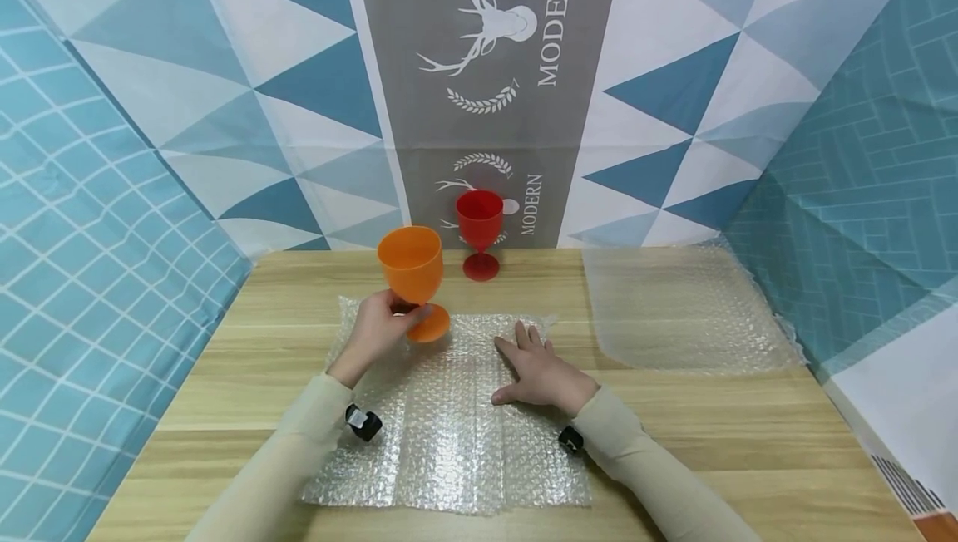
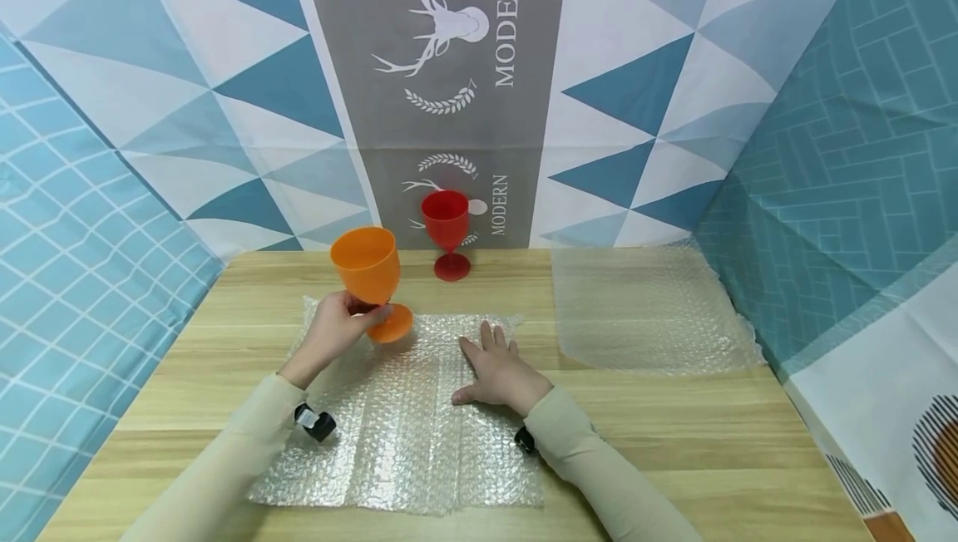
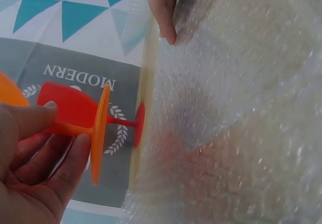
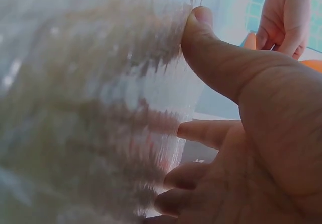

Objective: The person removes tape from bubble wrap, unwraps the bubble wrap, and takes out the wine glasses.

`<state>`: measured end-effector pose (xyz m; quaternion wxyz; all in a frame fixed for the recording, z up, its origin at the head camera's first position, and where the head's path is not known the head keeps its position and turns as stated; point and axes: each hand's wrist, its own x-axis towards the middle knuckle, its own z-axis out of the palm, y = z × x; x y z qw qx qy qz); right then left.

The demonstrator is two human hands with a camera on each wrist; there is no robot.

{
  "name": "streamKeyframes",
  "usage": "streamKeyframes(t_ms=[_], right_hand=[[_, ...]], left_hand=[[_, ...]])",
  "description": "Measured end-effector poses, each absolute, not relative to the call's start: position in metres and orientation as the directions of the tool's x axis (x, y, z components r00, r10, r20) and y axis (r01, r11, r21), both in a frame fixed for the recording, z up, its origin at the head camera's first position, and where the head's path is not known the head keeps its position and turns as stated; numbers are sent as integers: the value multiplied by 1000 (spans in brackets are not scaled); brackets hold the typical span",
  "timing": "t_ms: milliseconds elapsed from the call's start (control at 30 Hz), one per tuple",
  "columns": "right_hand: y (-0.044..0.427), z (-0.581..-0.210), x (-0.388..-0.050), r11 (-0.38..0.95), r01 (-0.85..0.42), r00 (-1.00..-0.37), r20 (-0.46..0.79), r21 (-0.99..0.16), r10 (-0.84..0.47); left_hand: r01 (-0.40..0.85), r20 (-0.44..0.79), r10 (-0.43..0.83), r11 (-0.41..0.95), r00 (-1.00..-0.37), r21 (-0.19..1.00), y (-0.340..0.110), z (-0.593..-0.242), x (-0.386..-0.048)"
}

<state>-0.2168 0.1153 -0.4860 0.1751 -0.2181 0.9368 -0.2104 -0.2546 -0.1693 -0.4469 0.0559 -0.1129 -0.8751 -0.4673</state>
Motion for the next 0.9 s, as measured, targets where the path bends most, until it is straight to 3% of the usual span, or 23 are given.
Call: streamKeyframes(t_ms=[300,900], right_hand=[[118,-485,-218,854,-355,-845,-260,-380,-467],[119,-485,-218,869,-325,-849,-290,-372,-442]], left_hand=[[250,196,156,540,-968,804,-171,-448,-261],[190,135,140,547,-981,815,-175,-449,-294]])
